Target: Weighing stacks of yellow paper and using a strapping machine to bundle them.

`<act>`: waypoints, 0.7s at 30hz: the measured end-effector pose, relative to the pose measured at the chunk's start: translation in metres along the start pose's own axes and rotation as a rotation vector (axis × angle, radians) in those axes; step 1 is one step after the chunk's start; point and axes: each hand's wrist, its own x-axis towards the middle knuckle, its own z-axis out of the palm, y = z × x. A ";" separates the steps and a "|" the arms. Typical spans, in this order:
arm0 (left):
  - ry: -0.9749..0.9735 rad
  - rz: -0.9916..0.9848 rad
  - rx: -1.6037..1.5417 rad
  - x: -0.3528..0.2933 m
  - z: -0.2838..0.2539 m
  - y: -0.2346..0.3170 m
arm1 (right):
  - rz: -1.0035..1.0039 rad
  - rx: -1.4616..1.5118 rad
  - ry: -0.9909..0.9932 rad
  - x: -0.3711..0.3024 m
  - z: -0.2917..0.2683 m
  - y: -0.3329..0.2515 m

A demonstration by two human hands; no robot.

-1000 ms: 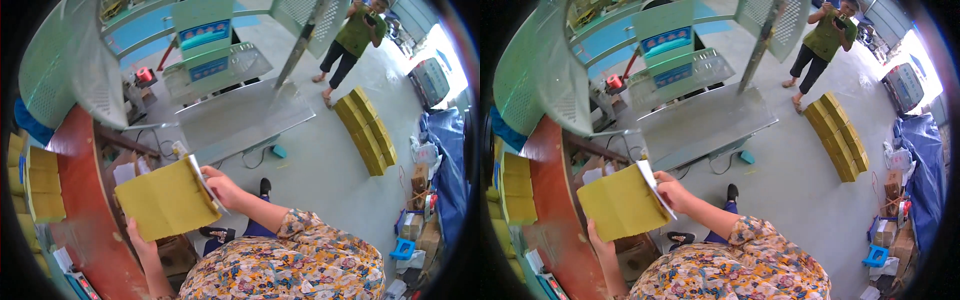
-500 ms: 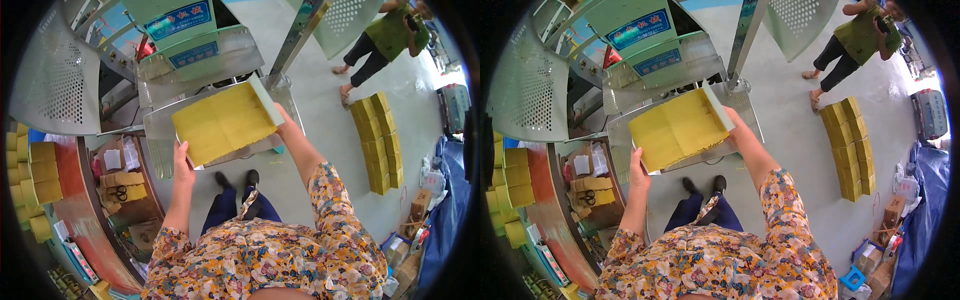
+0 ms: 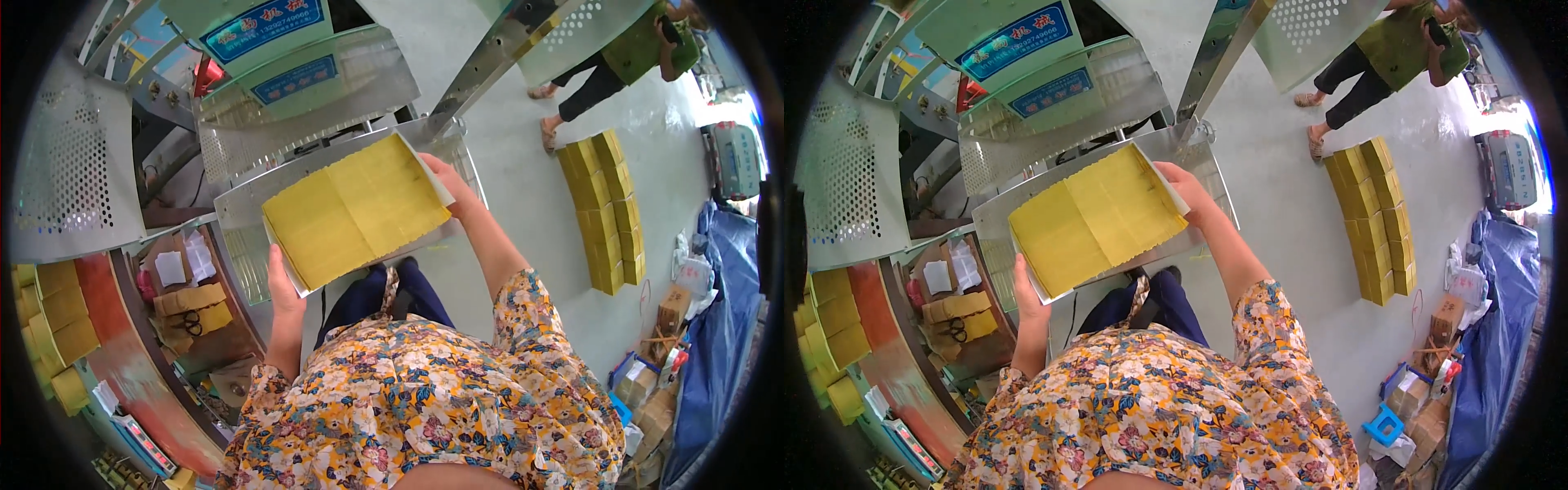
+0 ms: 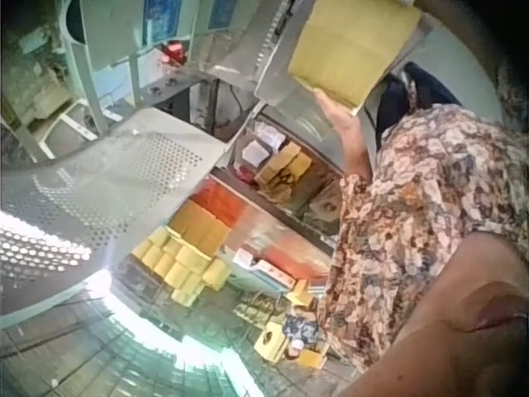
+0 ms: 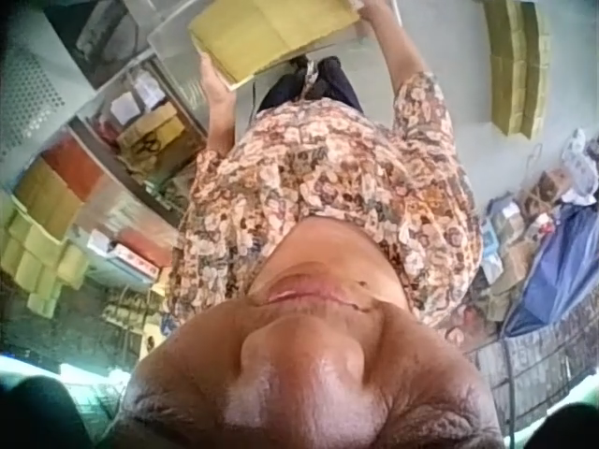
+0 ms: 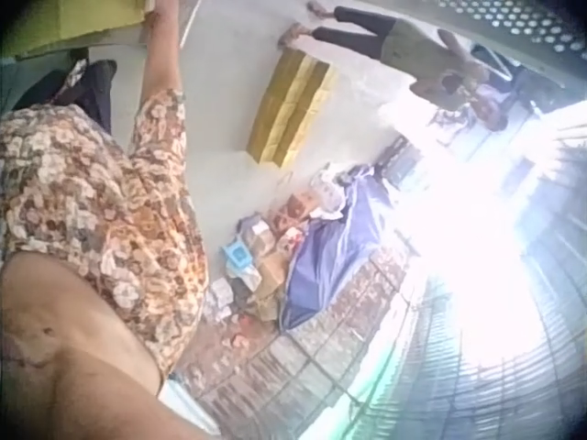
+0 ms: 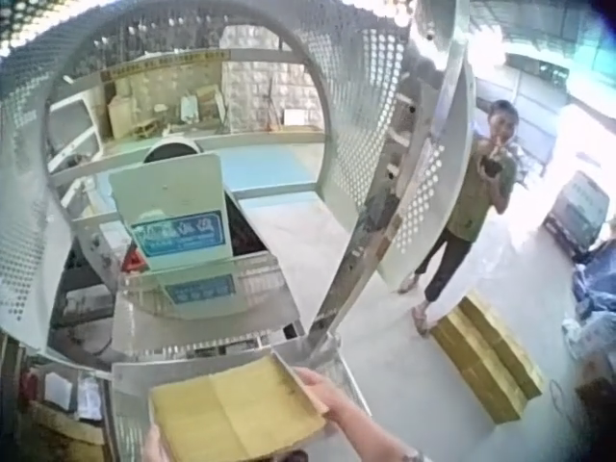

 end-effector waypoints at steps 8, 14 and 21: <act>0.050 0.245 0.627 0.003 -0.007 -0.007 | -0.150 -0.288 0.057 -0.006 -0.008 0.010; 0.154 0.370 0.678 0.012 -0.019 -0.016 | -0.229 -0.263 -0.034 -0.031 -0.016 -0.011; 0.040 0.380 0.798 0.004 0.003 0.005 | -0.184 -0.440 -0.168 -0.036 -0.024 -0.033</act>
